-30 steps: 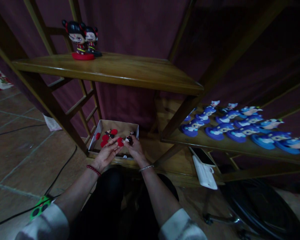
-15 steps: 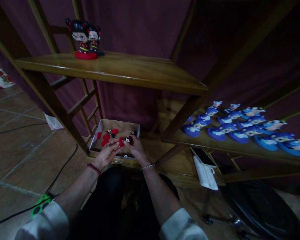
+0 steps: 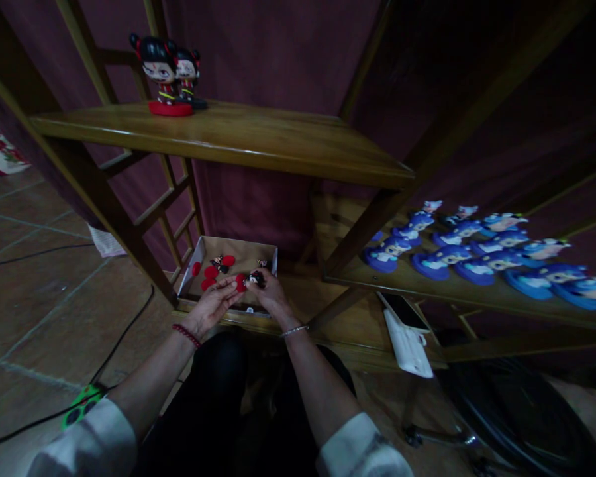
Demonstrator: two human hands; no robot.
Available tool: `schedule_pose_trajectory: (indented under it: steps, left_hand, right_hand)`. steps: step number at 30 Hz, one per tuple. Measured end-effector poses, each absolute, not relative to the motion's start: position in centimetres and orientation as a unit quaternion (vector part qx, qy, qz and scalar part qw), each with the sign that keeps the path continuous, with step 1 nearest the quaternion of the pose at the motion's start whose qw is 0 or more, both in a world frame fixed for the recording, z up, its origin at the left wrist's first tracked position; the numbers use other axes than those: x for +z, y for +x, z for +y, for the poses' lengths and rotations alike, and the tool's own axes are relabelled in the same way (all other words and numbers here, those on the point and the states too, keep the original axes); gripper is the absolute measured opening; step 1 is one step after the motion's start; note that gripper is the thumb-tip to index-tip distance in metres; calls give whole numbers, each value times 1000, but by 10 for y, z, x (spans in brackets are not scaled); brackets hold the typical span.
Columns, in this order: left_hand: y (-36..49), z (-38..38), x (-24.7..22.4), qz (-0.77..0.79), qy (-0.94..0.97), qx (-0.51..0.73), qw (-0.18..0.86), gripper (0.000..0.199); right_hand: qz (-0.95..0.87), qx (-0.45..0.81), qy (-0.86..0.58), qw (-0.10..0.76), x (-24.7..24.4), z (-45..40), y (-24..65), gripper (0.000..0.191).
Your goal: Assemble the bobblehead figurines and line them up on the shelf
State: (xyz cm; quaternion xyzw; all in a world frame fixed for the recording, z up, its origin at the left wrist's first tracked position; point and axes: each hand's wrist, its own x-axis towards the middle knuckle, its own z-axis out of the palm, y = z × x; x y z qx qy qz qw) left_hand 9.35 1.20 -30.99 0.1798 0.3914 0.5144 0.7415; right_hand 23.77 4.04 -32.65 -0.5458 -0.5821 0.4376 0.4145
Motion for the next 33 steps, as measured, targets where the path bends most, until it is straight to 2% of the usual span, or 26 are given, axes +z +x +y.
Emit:
schedule_pose_trajectory:
  steps: [33]
  left_hand:
    - [90, 15, -312, 381, 178, 517, 746, 11]
  right_hand:
    - [-575, 435, -539, 437, -327, 41, 236, 26]
